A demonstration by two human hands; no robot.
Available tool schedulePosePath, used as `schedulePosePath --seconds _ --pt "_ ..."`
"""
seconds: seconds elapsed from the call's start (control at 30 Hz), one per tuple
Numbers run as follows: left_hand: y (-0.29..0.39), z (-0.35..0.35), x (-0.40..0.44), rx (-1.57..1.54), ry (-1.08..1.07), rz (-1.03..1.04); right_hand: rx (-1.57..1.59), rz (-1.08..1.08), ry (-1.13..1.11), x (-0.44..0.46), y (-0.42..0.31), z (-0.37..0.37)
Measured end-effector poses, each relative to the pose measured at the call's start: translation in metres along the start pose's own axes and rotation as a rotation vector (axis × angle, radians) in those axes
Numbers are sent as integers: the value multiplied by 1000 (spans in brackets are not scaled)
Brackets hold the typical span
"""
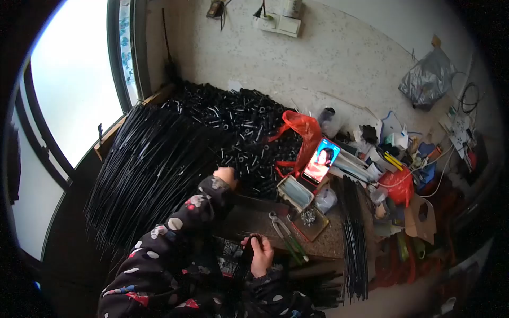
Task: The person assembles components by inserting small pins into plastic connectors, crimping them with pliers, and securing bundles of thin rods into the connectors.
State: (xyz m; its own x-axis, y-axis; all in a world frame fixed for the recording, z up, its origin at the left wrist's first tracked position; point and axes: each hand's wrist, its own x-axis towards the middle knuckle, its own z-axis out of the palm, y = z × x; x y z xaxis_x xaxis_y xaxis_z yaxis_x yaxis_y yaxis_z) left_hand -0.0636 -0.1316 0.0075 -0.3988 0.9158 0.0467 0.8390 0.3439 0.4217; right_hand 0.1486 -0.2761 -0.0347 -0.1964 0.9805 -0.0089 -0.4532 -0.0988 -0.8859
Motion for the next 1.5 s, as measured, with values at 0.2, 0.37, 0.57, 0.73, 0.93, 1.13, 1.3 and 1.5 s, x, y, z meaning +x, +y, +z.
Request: schedulePosePath --seconds 0.2,0.37,0.57,0.73,0.93,1.13,1.3,1.5 --pt "-25 6 -90 -454 136 286 -48 -13 25 -1 -6 -11" --pt "-52 23 -139 -894 69 380 -78 -21 -75 2 -7 -6" --pt "-53 25 -170 -1794 -619 -178 0 30 -121 0 -6 7" --pt "-44 27 -191 -2175 -873 -212 -24 23 -35 -14 4 9" --pt "-35 15 -188 -2104 -826 -142 -74 -108 -20 -23 5 19" --pt "-38 27 -182 -2054 -824 33 -115 -110 -30 -19 12 13" --pt "-38 21 -181 -2043 -804 -75 -61 -81 -16 -15 9 15" --pt "-35 27 -178 -2058 -779 -107 -75 -87 -53 -14 16 8"
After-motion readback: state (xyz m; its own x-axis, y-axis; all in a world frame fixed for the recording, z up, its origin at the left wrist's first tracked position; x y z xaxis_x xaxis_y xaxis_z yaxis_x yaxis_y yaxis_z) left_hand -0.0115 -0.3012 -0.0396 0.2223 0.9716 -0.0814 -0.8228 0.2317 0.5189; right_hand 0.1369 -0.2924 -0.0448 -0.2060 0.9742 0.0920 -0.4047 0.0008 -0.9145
